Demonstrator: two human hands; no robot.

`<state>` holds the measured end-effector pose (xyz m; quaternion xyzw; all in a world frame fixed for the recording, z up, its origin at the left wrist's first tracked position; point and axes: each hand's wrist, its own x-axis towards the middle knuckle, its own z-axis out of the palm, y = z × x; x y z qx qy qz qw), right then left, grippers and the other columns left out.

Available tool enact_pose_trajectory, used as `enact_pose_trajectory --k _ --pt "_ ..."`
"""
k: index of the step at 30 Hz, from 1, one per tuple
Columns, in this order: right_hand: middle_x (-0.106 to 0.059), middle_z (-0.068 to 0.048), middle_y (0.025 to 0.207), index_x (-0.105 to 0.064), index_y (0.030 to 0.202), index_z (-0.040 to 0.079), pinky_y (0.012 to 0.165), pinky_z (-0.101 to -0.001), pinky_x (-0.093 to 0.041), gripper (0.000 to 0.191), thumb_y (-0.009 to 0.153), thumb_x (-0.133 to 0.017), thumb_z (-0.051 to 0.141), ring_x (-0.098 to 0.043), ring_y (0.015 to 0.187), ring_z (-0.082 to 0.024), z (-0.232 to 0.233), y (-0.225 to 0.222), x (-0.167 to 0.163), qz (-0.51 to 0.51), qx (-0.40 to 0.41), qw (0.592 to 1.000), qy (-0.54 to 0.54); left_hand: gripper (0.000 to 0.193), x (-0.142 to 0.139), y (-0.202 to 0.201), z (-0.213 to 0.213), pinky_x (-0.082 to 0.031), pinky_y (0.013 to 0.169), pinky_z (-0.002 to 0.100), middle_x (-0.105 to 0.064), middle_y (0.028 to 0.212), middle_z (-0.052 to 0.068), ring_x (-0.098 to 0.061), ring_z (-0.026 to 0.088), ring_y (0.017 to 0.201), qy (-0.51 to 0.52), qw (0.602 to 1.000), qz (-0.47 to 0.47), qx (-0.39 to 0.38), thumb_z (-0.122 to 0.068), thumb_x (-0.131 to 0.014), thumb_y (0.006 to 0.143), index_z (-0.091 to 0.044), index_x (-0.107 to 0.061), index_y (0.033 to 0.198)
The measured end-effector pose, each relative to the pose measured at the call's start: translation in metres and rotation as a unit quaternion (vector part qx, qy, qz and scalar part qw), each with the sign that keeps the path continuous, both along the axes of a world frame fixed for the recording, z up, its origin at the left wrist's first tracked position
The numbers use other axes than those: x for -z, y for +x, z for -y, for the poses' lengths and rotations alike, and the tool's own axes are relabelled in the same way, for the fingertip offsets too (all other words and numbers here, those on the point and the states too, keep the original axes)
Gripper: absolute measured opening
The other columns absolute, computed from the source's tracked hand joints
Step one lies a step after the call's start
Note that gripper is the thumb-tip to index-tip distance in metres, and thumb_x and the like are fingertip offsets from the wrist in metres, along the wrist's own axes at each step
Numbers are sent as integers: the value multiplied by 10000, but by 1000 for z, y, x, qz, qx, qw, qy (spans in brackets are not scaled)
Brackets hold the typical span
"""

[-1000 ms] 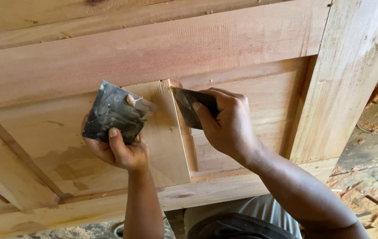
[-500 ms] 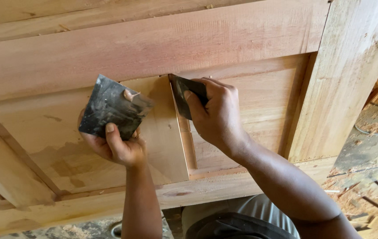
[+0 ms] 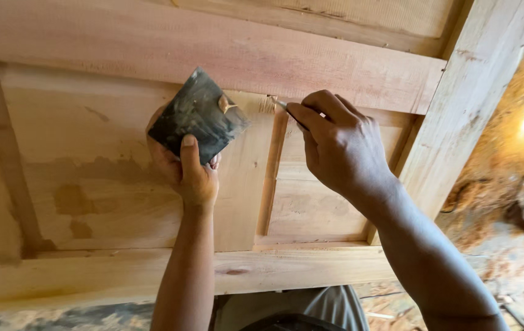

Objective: The person sands the rails and panels of a wooden door frame by hand using pieces of sandpaper, working over different joints and surfaces. They briefly apply wood filler from a can onto the frame with a small scraper and then continue sanding the filled spots and edges.

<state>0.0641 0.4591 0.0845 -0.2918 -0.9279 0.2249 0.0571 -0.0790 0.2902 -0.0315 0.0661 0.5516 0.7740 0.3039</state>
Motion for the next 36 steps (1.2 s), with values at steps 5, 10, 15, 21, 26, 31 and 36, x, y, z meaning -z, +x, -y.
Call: enact_pose_trajectory --k 5,10,15,21,26,31,36 --pt "-756 -34 1169 -772 1171 44 710 -291 -598 229 976 -682 -38 -702 965 -176 6 -18 8 51 -30 992 111 446 -2 -2 -2 -461 633 251 -587 1160 92 -512 104 751 16 1000 13 10 -150 -581 1039 5 -455 1438" --pt "-755 -14 1163 -778 1138 51 791 -306 -622 232 919 -703 33 -687 983 -169 27 -26 12 57 -82 981 167 446 1 -1 0 -457 571 210 -594 1140 95 -511 85 712 19 999 35 23 -129 -556 1017 7 -462 1431" --pt "-780 -18 1110 -789 1154 81 683 -264 -595 194 1028 -683 -22 -711 929 -122 11 -28 9 35 -73 990 113 391 7 -2 -3 -513 832 236 -578 1222 95 -530 101 936 43 998 -41 22 -127 -568 1089 13 -474 1442" --pt "-787 -73 1020 -757 1057 38 698 -318 -610 204 886 -659 -12 -722 869 -198 12 -35 7 19 -124 983 135 432 11 1 2 -501 834 258 -576 1224 102 -534 121 940 23 999 -14 25 -166 -582 1051 16 -470 1426" --pt "-781 -48 1053 -757 1104 55 772 -324 -593 255 911 -643 -66 -724 929 -222 0 -20 16 -1 -108 987 115 376 19 2 -2 -517 976 289 -575 1274 82 -554 126 1077 60 996 -60 4 -133 -613 1112 3 -476 1434" --pt "-747 -100 1068 -739 1177 36 810 -323 -594 236 987 -644 -67 -720 948 -228 19 29 6 -20 -133 991 9 412 4 11 19 -435 473 300 -635 900 60 -538 123 572 43 995 90 -14 -89 -579 1021 -104 -445 1411" --pt "-726 -159 1237 -682 1273 -7 826 -313 -643 293 1013 -603 -118 -724 1018 -247 70 44 -9 -220 29 972 -78 289 -42 48 47 -377 357 305 -644 882 99 -490 142 447 32 985 161 57 -21 -549 1084 -28 -553 1372"
